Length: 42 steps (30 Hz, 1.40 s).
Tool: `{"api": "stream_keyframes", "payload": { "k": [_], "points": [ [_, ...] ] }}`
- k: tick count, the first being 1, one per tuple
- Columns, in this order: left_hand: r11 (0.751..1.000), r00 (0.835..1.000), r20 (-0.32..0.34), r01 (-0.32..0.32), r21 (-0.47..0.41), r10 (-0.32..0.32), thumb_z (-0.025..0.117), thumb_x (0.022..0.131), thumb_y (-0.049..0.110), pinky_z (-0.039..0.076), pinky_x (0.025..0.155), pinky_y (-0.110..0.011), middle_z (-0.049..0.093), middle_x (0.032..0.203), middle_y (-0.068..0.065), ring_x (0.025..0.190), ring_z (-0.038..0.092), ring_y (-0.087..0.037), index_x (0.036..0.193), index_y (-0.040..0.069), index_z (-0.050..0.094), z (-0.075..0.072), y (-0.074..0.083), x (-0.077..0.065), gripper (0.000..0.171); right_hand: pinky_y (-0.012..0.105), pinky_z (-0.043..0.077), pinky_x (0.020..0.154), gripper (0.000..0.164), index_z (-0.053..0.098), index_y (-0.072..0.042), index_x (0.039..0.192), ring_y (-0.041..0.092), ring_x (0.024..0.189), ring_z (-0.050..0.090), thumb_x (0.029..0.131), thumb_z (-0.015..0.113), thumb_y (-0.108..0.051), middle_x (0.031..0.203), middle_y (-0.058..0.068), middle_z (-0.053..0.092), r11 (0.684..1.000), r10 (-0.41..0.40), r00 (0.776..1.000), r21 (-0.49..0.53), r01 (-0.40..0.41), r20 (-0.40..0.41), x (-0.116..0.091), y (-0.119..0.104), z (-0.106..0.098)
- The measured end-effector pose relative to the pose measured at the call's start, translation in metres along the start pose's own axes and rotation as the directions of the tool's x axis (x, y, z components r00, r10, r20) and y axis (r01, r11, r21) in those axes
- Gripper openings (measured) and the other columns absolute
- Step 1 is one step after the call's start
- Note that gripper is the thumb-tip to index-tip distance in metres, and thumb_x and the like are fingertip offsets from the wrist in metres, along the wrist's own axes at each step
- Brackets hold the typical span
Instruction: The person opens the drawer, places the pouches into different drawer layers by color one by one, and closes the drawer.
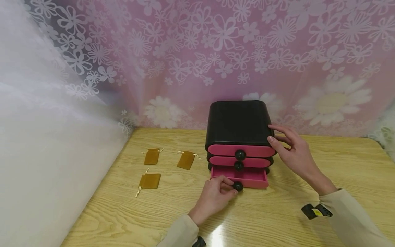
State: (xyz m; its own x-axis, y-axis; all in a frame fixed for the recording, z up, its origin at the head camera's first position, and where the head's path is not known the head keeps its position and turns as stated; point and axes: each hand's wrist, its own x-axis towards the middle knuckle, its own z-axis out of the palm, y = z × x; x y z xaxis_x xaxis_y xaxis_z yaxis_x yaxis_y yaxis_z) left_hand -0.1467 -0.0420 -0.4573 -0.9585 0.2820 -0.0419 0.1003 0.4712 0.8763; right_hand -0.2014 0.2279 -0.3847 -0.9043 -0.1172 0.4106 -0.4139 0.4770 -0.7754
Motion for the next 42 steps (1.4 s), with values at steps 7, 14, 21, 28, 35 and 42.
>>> {"api": "stream_keyframes", "payload": {
  "k": [7, 14, 21, 28, 35, 42],
  "points": [
    [0.999, 1.000, -0.010, 0.007, 0.041, -0.007, 0.077, 0.090, 0.022, 0.052, 0.069, -0.018, 0.080, 0.095, 0.002, 0.073, 0.062, 0.004, 0.102, 0.015, 0.072, 0.001, 0.002, -0.002, 0.015, 0.011, 0.053, 0.073, 0.047, 0.053, -0.019, 0.149, -0.020, 0.114, 0.050, 0.103, 0.060, -0.016, 0.149, 0.013, 0.047, 1.000, -0.003, 1.000, 0.000, 0.003, -0.002, 0.000, 0.000, 0.000],
    [1.000, 1.000, -0.011, -0.012, 0.025, 0.013, 0.076, 0.090, 0.021, 0.053, 0.069, -0.017, 0.078, 0.093, 0.003, 0.074, 0.064, 0.005, 0.103, 0.013, 0.070, 0.000, 0.003, -0.004, 0.016, 0.010, 0.052, 0.074, 0.047, 0.054, -0.019, 0.149, -0.020, 0.113, 0.050, 0.103, 0.061, -0.016, 0.149, 0.012, 0.047, 1.000, 0.000, 1.000, 0.002, 0.000, -0.007, 0.000, 0.000, 0.001],
    [0.994, 0.994, -0.007, -0.106, 0.035, 0.106, 0.074, 0.092, 0.016, 0.055, 0.072, -0.015, 0.079, 0.098, 0.000, 0.079, 0.068, 0.004, 0.109, 0.016, 0.070, 0.000, 0.003, -0.004, 0.018, 0.008, 0.051, 0.075, 0.046, 0.055, -0.019, 0.148, -0.020, 0.112, 0.050, 0.103, 0.060, -0.015, 0.148, 0.010, 0.047, 1.000, 0.003, 1.000, 0.004, -0.003, -0.015, 0.000, -0.001, 0.002],
    [0.963, 0.973, 0.099, -0.221, 0.152, 0.208, 0.069, 0.095, 0.016, 0.053, 0.075, -0.012, 0.078, 0.099, 0.002, 0.081, 0.067, 0.005, 0.117, 0.017, 0.073, -0.006, 0.003, 0.002, 0.022, 0.007, 0.051, 0.076, 0.046, 0.054, -0.019, 0.149, -0.021, 0.112, 0.049, 0.103, 0.060, -0.016, 0.148, 0.011, 0.047, 1.000, 0.012, 1.000, -0.002, -0.012, -0.011, 0.000, -0.002, 0.001],
    [0.969, 0.969, 0.171, -0.204, 0.140, 0.179, 0.071, 0.096, 0.015, 0.054, 0.077, -0.013, 0.077, 0.101, 0.004, 0.084, 0.065, 0.005, 0.119, 0.020, 0.074, -0.011, 0.004, 0.007, 0.024, 0.008, 0.051, 0.074, 0.046, 0.055, -0.019, 0.148, -0.021, 0.112, 0.050, 0.103, 0.060, -0.015, 0.148, 0.010, 0.048, 1.000, 0.007, 1.000, -0.004, -0.007, -0.018, 0.001, -0.002, 0.002],
    [0.977, 0.972, 0.180, -0.174, 0.123, 0.150, 0.073, 0.095, 0.017, 0.053, 0.074, -0.012, 0.076, 0.097, 0.010, 0.079, 0.064, 0.009, 0.114, 0.021, 0.077, -0.008, 0.003, 0.002, 0.020, 0.008, 0.051, 0.075, 0.046, 0.055, -0.018, 0.148, -0.020, 0.113, 0.052, 0.103, 0.060, -0.013, 0.146, 0.009, 0.049, 1.000, -0.011, 1.000, 0.002, 0.011, -0.018, -0.001, -0.002, 0.002]
  ]
}}
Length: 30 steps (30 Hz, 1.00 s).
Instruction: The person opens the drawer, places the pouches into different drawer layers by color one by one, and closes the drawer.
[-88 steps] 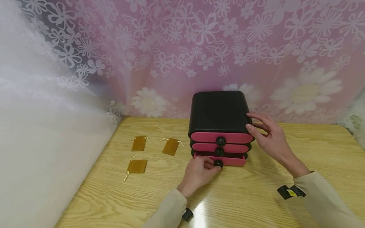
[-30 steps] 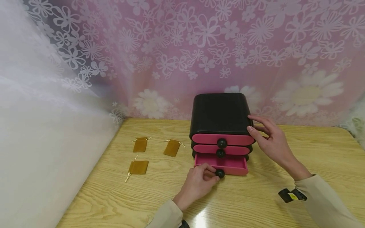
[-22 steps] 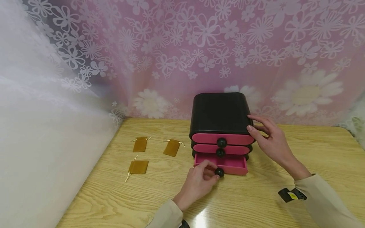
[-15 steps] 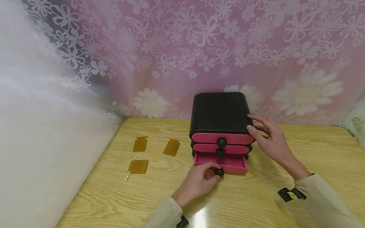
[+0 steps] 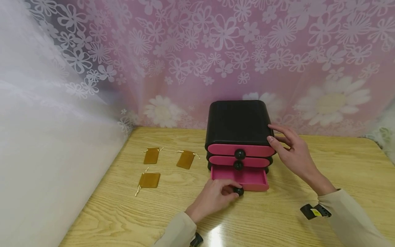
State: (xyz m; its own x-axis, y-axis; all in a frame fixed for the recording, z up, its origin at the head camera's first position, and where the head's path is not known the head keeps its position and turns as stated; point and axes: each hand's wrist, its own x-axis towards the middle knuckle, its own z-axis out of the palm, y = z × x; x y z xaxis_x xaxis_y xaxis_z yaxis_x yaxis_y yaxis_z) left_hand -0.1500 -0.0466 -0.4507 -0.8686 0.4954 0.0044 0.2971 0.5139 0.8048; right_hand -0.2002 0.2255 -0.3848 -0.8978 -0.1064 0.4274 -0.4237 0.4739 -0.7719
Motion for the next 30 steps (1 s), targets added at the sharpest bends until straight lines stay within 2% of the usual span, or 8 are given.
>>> {"api": "stream_keyframes", "payload": {
  "k": [12, 17, 23, 30],
  "points": [
    [0.999, 0.999, 0.034, -0.027, 0.018, 0.026, 0.074, 0.094, 0.014, 0.053, 0.074, -0.011, 0.077, 0.097, 0.008, 0.078, 0.063, 0.011, 0.111, 0.019, 0.078, 0.001, -0.002, -0.013, 0.018, 0.008, 0.052, 0.074, 0.046, 0.055, -0.018, 0.148, -0.021, 0.112, 0.051, 0.103, 0.060, -0.013, 0.148, 0.010, 0.049, 1.000, 0.003, 1.000, 0.002, -0.003, 0.005, -0.001, 0.001, -0.001],
    [0.999, 0.998, 0.057, -0.032, 0.011, 0.032, 0.072, 0.095, 0.013, 0.053, 0.074, -0.011, 0.076, 0.100, 0.007, 0.080, 0.063, 0.011, 0.113, 0.018, 0.077, 0.000, -0.001, -0.017, 0.019, 0.008, 0.052, 0.075, 0.046, 0.055, -0.017, 0.148, -0.021, 0.112, 0.051, 0.103, 0.060, -0.013, 0.148, 0.013, 0.048, 1.000, -0.009, 1.000, 0.003, 0.009, 0.006, -0.001, 0.001, 0.000],
    [0.997, 0.993, 0.097, -0.071, 0.003, 0.071, 0.072, 0.095, 0.011, 0.053, 0.077, -0.009, 0.077, 0.105, 0.004, 0.086, 0.065, 0.011, 0.118, 0.015, 0.074, -0.001, -0.002, -0.021, 0.024, 0.008, 0.052, 0.076, 0.046, 0.055, -0.017, 0.148, -0.021, 0.112, 0.051, 0.103, 0.059, -0.012, 0.148, 0.012, 0.049, 1.000, -0.013, 1.000, 0.000, 0.013, 0.003, -0.001, 0.001, -0.001],
    [0.996, 0.990, 0.109, -0.088, 0.026, 0.085, 0.071, 0.094, 0.010, 0.053, 0.078, -0.009, 0.077, 0.111, 0.004, 0.090, 0.065, 0.011, 0.121, 0.015, 0.073, -0.003, 0.000, -0.024, 0.028, 0.008, 0.052, 0.076, 0.046, 0.054, -0.017, 0.149, -0.022, 0.112, 0.050, 0.103, 0.059, -0.014, 0.148, 0.014, 0.048, 1.000, -0.014, 1.000, -0.002, 0.014, 0.007, 0.000, 0.001, -0.001]
  ]
}}
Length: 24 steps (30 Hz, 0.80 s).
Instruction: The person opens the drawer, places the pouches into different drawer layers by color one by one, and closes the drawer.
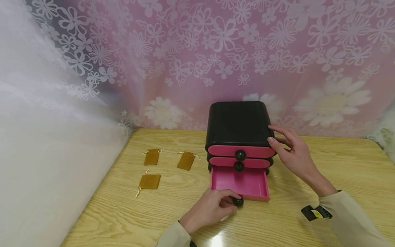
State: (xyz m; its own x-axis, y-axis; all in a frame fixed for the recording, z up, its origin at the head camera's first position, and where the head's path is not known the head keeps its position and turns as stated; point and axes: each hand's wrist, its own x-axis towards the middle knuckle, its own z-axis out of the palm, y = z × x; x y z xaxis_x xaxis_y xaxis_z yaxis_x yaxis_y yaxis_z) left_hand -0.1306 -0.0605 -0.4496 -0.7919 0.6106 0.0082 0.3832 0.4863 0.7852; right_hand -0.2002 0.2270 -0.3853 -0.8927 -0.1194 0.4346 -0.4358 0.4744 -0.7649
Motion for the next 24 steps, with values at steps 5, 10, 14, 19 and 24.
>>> {"api": "stream_keyframes", "payload": {
  "k": [5, 10, 14, 19, 24],
  "points": [
    [1.000, 1.000, 0.016, -0.018, 0.001, 0.018, 0.070, 0.096, 0.013, 0.052, 0.080, -0.008, 0.076, 0.116, 0.005, 0.095, 0.066, 0.010, 0.126, 0.017, 0.071, 0.000, 0.001, 0.000, 0.031, 0.008, 0.051, 0.076, 0.046, 0.054, -0.018, 0.149, -0.023, 0.112, 0.048, 0.103, 0.059, -0.015, 0.148, 0.018, 0.048, 1.000, -0.002, 1.000, -0.022, 0.002, 0.001, 0.000, 0.000, -0.001],
    [0.999, 0.997, 0.063, -0.037, -0.013, 0.037, 0.070, 0.097, 0.016, 0.052, 0.083, -0.010, 0.072, 0.124, 0.005, 0.100, 0.066, 0.007, 0.132, 0.018, 0.068, -0.001, 0.001, 0.002, 0.035, 0.008, 0.051, 0.075, 0.047, 0.053, -0.018, 0.150, -0.023, 0.112, 0.049, 0.103, 0.059, -0.015, 0.148, 0.017, 0.048, 1.000, 0.004, 1.000, -0.014, -0.004, 0.003, 0.000, 0.000, -0.001],
    [0.998, 0.994, 0.098, -0.053, 0.023, 0.050, 0.070, 0.097, 0.019, 0.052, 0.084, -0.010, 0.069, 0.128, 0.006, 0.102, 0.064, 0.006, 0.135, 0.019, 0.067, -0.001, 0.001, 0.004, 0.038, 0.007, 0.051, 0.076, 0.047, 0.054, -0.019, 0.150, -0.023, 0.112, 0.049, 0.103, 0.060, -0.014, 0.148, 0.016, 0.048, 1.000, 0.003, 1.000, -0.013, -0.003, 0.001, 0.000, 0.000, -0.001],
    [0.998, 0.991, 0.120, -0.061, 0.021, 0.058, 0.070, 0.097, 0.019, 0.052, 0.082, -0.009, 0.069, 0.129, 0.006, 0.100, 0.064, 0.008, 0.135, 0.018, 0.067, -0.002, -0.002, 0.008, 0.038, 0.007, 0.051, 0.075, 0.047, 0.054, -0.019, 0.150, -0.023, 0.112, 0.049, 0.103, 0.060, -0.014, 0.149, 0.014, 0.048, 1.000, 0.010, 1.000, -0.013, -0.010, -0.002, 0.000, 0.000, -0.001],
    [0.999, 0.989, 0.145, -0.035, -0.036, 0.040, 0.070, 0.097, 0.017, 0.052, 0.083, -0.010, 0.070, 0.129, 0.006, 0.101, 0.065, 0.009, 0.133, 0.017, 0.069, -0.006, -0.005, 0.010, 0.036, 0.009, 0.052, 0.074, 0.047, 0.054, -0.019, 0.149, -0.022, 0.112, 0.049, 0.103, 0.060, -0.015, 0.150, 0.013, 0.047, 1.000, 0.018, 1.000, -0.005, -0.018, 0.002, 0.000, -0.001, 0.000]
  ]
}}
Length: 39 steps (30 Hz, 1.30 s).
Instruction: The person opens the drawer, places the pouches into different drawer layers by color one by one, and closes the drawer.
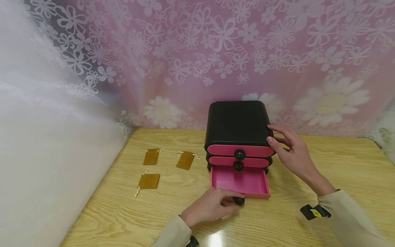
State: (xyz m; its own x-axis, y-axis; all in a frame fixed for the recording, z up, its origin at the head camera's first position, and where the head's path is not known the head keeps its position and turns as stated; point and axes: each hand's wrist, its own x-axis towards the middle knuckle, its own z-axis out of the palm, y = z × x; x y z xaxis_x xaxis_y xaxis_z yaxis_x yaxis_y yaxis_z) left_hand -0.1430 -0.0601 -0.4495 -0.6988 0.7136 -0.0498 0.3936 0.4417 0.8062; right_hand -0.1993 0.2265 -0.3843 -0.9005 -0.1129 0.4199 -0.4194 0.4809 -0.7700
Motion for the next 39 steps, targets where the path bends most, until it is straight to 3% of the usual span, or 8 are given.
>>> {"api": "stream_keyframes", "payload": {
  "k": [9, 19, 27, 35, 39],
  "points": [
    [1.000, 0.999, 0.038, 0.002, -0.029, 0.000, 0.071, 0.097, 0.015, 0.053, 0.083, -0.010, 0.072, 0.126, 0.002, 0.101, 0.066, 0.008, 0.132, 0.014, 0.070, -0.006, 0.002, -0.003, 0.035, 0.007, 0.051, 0.078, 0.048, 0.052, -0.019, 0.151, -0.023, 0.112, 0.048, 0.104, 0.059, -0.017, 0.151, 0.016, 0.046, 1.000, -0.007, 1.000, -0.012, 0.007, 0.011, 0.000, 0.001, -0.001],
    [0.999, 0.997, 0.067, -0.033, 0.030, 0.031, 0.068, 0.097, 0.014, 0.052, 0.082, -0.011, 0.070, 0.131, 0.006, 0.088, 0.063, 0.012, 0.135, 0.016, 0.068, -0.009, 0.003, -0.005, 0.038, 0.006, 0.050, 0.079, 0.047, 0.053, -0.019, 0.150, -0.024, 0.112, 0.047, 0.103, 0.059, -0.016, 0.151, 0.017, 0.046, 1.000, -0.012, 1.000, -0.019, 0.012, 0.006, 0.000, 0.001, -0.001],
    [0.998, 0.994, 0.092, -0.055, -0.020, 0.057, 0.067, 0.098, 0.013, 0.052, 0.088, -0.011, 0.064, 0.141, 0.005, 0.111, 0.065, 0.007, 0.143, 0.019, 0.062, -0.007, 0.001, -0.002, 0.045, 0.007, 0.051, 0.077, 0.047, 0.053, -0.019, 0.150, -0.024, 0.112, 0.047, 0.104, 0.059, -0.017, 0.151, 0.018, 0.046, 1.000, -0.010, 1.000, -0.024, 0.010, 0.002, 0.000, 0.000, -0.003],
    [0.997, 0.985, 0.159, -0.067, 0.035, 0.061, 0.065, 0.101, 0.018, 0.051, 0.090, -0.010, 0.062, 0.143, 0.004, 0.108, 0.065, 0.008, 0.143, 0.015, 0.061, -0.014, 0.006, -0.004, 0.042, 0.006, 0.051, 0.079, 0.047, 0.053, -0.019, 0.150, -0.023, 0.112, 0.048, 0.103, 0.059, -0.016, 0.150, 0.017, 0.046, 1.000, -0.012, 1.000, -0.012, 0.012, 0.007, 0.000, 0.000, -0.002],
    [0.993, 0.984, 0.171, -0.072, 0.089, 0.056, 0.064, 0.102, 0.022, 0.051, 0.090, -0.010, 0.071, 0.129, 0.003, 0.104, 0.065, 0.010, 0.135, 0.013, 0.065, -0.025, 0.011, -0.007, 0.035, 0.007, 0.051, 0.079, 0.047, 0.053, -0.020, 0.150, -0.023, 0.113, 0.048, 0.104, 0.059, -0.017, 0.151, 0.016, 0.046, 1.000, -0.005, 1.000, -0.012, 0.005, 0.013, 0.000, 0.001, -0.002]
  ]
}}
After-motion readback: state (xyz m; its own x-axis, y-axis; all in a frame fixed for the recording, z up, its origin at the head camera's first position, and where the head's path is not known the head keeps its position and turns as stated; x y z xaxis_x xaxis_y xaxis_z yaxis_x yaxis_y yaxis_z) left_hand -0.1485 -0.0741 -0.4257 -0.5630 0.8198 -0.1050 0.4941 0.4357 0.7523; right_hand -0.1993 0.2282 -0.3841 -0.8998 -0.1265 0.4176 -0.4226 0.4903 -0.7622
